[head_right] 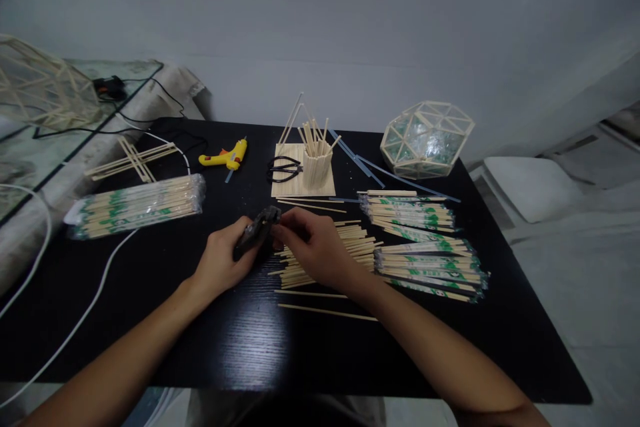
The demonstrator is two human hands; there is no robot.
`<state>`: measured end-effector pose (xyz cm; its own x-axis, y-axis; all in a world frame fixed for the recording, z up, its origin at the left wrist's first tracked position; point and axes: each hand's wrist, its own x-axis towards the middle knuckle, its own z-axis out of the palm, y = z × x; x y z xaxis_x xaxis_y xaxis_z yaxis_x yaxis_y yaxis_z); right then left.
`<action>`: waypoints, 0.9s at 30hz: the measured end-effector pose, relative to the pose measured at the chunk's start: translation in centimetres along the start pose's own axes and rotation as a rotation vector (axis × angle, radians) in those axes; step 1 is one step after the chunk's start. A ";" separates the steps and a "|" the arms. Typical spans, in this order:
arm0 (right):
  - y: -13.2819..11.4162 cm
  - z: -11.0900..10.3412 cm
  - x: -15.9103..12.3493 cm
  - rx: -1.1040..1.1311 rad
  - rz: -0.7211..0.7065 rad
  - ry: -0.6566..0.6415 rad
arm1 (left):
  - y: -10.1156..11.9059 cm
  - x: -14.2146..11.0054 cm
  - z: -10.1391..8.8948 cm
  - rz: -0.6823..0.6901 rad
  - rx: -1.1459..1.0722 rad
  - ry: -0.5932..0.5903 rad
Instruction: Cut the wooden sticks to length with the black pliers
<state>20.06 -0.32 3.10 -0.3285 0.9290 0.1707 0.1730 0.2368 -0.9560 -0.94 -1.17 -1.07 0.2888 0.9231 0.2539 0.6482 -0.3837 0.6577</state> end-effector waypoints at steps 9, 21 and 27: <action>-0.4 -0.1 -0.4 -0.210 -0.171 -0.008 | 0.0 0.0 0.0 0.019 -0.012 0.009; -1.0 -1.1 0.1 0.139 0.058 -0.290 | -0.2 0.1 -0.6 0.111 -0.079 -0.045; -1.2 -1.5 0.2 0.327 0.177 -0.411 | -0.3 0.2 -0.8 0.153 -0.090 -0.070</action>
<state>21.22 0.07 4.62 -0.6674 0.7434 -0.0436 -0.0176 -0.0743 -0.9971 -1.62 -0.89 -0.67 0.4297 0.8487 0.3084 0.5277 -0.5131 0.6769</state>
